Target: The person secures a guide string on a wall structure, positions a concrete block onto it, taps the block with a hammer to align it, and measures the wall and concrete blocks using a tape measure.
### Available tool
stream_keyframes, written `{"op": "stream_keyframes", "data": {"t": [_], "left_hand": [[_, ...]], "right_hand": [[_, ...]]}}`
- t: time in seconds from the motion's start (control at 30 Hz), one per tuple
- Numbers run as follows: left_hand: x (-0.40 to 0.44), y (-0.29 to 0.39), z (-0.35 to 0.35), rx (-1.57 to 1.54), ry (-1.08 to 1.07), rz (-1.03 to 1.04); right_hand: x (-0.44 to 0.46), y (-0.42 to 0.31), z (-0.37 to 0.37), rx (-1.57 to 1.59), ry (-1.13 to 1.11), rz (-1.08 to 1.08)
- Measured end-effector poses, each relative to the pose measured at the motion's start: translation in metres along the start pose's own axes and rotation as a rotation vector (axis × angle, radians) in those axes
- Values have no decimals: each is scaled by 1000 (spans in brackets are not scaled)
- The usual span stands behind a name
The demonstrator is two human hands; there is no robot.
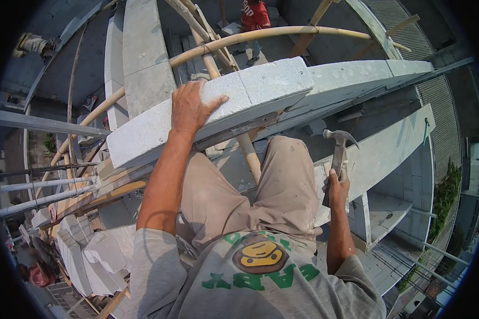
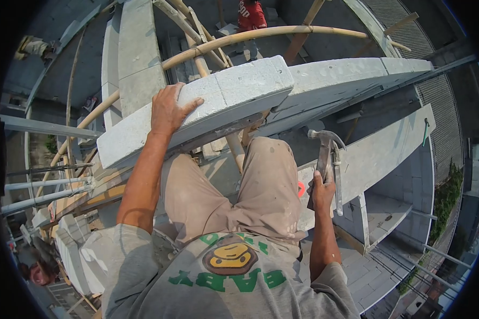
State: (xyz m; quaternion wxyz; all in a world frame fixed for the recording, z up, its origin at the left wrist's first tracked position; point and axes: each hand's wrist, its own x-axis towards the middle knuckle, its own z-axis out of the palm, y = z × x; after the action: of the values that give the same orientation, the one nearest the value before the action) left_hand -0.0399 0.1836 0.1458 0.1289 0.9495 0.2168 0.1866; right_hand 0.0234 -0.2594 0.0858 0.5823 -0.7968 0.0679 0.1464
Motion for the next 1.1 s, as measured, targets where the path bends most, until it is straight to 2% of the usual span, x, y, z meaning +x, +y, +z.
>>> {"op": "stream_keyframes", "data": {"t": [0.13, 0.33, 0.63, 0.73, 0.77, 0.87, 0.97, 1.1], "left_hand": [[0, -1, 0, -2, 8, 16], [0, -2, 2, 5, 20, 22], [0, -2, 1, -1, 12, 31], [1, 0, -1, 16, -2, 21], [1, 1, -3, 21, -9, 18], [0, 5, -5, 26, -19, 8], [0, -2, 3, 14, 9, 26], [1, 1, -1, 4, -9, 16]], "right_hand": [[-5, 25, -5, -16, 1, 155], [-5, 49, -7, -107, -2, 233], [-3, 51, -8, -185, -62, 243], [7, 48, -11, -278, -46, 150], [14, 55, -15, -307, -48, 50], [25, 25, -13, -738, 82, -330], [47, 9, -12, -770, 51, -360], [69, -32, 2, -829, -65, -548]]}}
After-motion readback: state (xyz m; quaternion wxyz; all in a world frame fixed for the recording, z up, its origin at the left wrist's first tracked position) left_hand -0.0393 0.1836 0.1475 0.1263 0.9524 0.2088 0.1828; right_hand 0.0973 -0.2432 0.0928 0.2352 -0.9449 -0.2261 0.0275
